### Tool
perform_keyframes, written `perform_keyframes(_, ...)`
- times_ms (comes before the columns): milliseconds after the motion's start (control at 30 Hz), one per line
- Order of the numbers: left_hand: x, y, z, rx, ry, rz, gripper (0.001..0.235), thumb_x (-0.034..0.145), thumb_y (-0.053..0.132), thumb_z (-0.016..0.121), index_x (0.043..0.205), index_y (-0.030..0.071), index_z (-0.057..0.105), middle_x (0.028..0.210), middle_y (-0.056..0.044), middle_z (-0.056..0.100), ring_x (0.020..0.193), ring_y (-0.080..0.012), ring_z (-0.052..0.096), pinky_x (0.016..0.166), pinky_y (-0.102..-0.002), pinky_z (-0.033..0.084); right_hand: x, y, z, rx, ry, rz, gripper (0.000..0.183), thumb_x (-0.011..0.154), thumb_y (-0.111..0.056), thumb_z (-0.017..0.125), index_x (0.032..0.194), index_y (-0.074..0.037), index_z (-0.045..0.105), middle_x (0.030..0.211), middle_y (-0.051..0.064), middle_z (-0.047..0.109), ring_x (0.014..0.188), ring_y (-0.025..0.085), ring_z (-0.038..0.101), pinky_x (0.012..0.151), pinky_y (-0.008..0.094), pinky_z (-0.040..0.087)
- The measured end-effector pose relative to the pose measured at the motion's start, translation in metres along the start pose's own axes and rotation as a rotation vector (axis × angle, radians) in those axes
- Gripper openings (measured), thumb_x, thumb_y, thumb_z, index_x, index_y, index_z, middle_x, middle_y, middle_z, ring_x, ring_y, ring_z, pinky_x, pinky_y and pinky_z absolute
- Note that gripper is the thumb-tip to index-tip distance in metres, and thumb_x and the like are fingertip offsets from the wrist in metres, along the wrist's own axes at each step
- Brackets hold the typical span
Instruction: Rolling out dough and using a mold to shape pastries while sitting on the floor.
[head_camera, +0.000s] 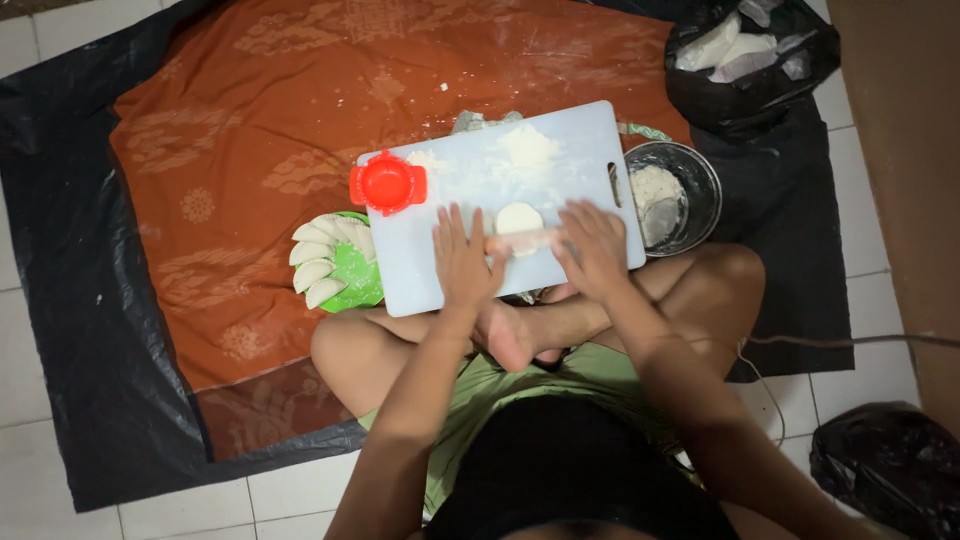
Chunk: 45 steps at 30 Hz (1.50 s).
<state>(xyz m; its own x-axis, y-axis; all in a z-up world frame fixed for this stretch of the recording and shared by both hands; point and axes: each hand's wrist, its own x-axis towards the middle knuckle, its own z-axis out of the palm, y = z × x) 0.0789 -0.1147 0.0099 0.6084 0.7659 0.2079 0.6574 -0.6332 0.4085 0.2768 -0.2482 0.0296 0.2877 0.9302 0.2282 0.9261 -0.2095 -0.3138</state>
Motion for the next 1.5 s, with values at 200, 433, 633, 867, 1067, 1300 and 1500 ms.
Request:
perform_keyframes(200, -0.029, 0.009, -0.021, -0.162, -0.098, 0.053, 0.068, 0.094, 0.046, 0.060, 0.149, 0.009, 0.048, 0.157, -0.026, 0.036, 0.153, -0.0446, 0.021, 0.125, -0.058, 0.019, -0.036, 0.023, 0.033, -0.050, 0.012, -0.037, 0.050, 0.085, -0.034, 0.074, 0.133, -0.022, 0.067, 0.121, -0.003, 0.069, 0.117, 0.021, 0.061, 0.106, 0.046, 0.040)
perform_keyframes(433, -0.015, 0.024, 0.003, -0.206, -0.022, 0.253, 0.045, 0.091, 0.036, 0.070, 0.127, 0.009, 0.068, 0.131, -0.021, 0.057, 0.135, -0.0432, 0.047, 0.115, -0.057, 0.037, -0.025, 0.051, -0.003, 0.120, 0.048, 0.108, 0.032, 0.095, -0.033, 0.075, 0.123, -0.017, 0.073, 0.106, 0.003, 0.075, 0.099, 0.029, 0.069, 0.090, 0.045, 0.051)
perform_keyframes(633, 0.017, 0.018, 0.034, -0.008, 0.012, 0.341, 0.032, 0.099, 0.041, 0.063, 0.117, 0.016, 0.070, 0.121, -0.012, 0.066, 0.126, -0.0363, 0.057, 0.113, -0.056, 0.038, -0.027, 0.037, -0.003, 1.118, -0.049, 0.495, 0.041, 0.101, -0.010, 0.065, 0.138, 0.001, 0.051, 0.103, 0.010, 0.061, 0.087, 0.019, 0.065, 0.077, 0.031, 0.055)
perform_keyframes(867, 0.030, 0.049, -0.012, -0.548, -0.063, -0.278, 0.028, 0.106, 0.037, 0.053, 0.108, 0.017, 0.073, 0.086, -0.010, 0.075, 0.086, -0.0294, 0.074, 0.078, -0.041, 0.056, -0.031, 0.049, -0.016, 1.147, 0.105, 0.411, 0.042, 0.094, 0.002, 0.073, 0.132, 0.003, 0.054, 0.104, 0.008, 0.066, 0.094, 0.014, 0.065, 0.086, 0.029, 0.053)
perform_keyframes(1067, 0.000, 0.030, -0.023, -0.547, 0.324, -0.316, 0.036, 0.100, 0.015, 0.059, 0.132, 0.000, 0.055, 0.131, -0.024, 0.054, 0.132, -0.0486, 0.046, 0.111, -0.058, 0.039, -0.023, 0.056, -0.048, 0.664, -0.116, 0.202, 0.036, 0.088, -0.007, 0.077, 0.121, -0.003, 0.065, 0.107, 0.012, 0.070, 0.104, 0.028, 0.066, 0.095, 0.040, 0.053)
perform_keyframes(1300, 0.018, 0.012, -0.022, -0.017, -0.085, -0.042, 0.058, 0.099, 0.048, 0.053, 0.140, 0.007, 0.060, 0.152, -0.029, 0.041, 0.153, -0.0474, 0.019, 0.125, -0.057, 0.017, -0.001, 0.027, -0.005, 0.135, -0.152, -0.230, 0.036, 0.083, -0.030, 0.075, 0.117, -0.018, 0.073, 0.114, 0.002, 0.073, 0.115, 0.027, 0.065, 0.096, 0.042, 0.051)
perform_keyframes(1500, 0.068, 0.013, -0.029, 0.023, -0.216, -0.164, 0.069, 0.097, 0.056, 0.052, 0.148, 0.009, 0.053, 0.158, -0.029, 0.035, 0.155, -0.0432, 0.014, 0.127, -0.054, 0.012, 0.067, 0.021, -0.007, -0.011, -0.263, 0.075, 0.049, 0.104, -0.041, 0.052, 0.145, -0.015, 0.061, 0.145, 0.021, 0.053, 0.142, 0.044, 0.040, 0.111, 0.057, 0.036)
